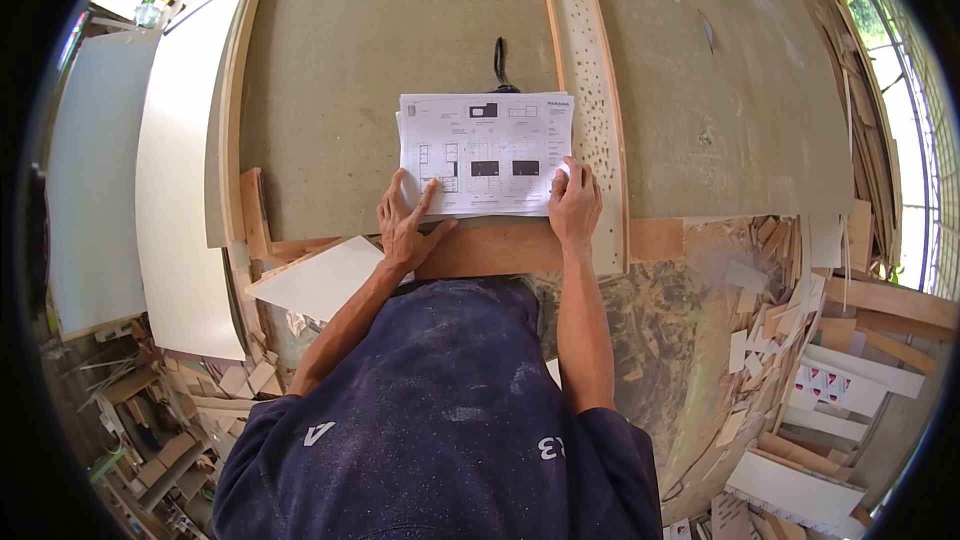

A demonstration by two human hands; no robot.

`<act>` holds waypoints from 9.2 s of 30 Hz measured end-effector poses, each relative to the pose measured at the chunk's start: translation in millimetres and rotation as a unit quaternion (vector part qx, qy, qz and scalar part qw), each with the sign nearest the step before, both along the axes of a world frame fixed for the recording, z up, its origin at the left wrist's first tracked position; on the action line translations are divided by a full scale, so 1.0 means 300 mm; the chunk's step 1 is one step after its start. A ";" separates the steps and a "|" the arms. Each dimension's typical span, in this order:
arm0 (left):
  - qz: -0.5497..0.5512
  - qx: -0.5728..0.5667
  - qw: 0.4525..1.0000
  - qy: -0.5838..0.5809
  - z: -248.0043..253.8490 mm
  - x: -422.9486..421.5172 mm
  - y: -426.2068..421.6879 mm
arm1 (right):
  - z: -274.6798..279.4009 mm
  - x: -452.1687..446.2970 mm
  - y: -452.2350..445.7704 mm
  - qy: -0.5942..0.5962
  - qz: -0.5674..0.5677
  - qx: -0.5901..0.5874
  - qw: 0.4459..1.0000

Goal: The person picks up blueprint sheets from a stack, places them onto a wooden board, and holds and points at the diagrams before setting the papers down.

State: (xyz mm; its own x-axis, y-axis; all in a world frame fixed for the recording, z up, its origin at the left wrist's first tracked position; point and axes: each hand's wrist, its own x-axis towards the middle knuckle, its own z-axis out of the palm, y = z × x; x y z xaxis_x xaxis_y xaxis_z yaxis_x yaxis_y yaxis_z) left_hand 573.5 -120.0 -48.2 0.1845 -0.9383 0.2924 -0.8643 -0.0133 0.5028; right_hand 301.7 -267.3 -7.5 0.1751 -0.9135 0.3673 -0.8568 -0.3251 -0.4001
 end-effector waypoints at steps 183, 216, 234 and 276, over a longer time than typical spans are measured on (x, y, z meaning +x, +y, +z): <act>-0.001 0.015 1.000 0.001 0.012 -0.003 0.015 | -0.019 0.002 0.022 -0.009 -0.013 0.000 1.000; 0.339 -0.231 0.904 0.116 0.261 0.136 -0.031 | 0.096 0.444 -0.160 -0.297 0.258 -0.014 0.919; 0.382 -0.041 0.921 -0.063 -0.054 0.446 0.141 | 0.012 0.600 0.039 0.029 0.230 0.011 0.973; 0.286 0.064 0.955 -0.046 -0.025 0.365 0.025 | -0.123 0.861 0.052 0.108 0.344 0.043 0.932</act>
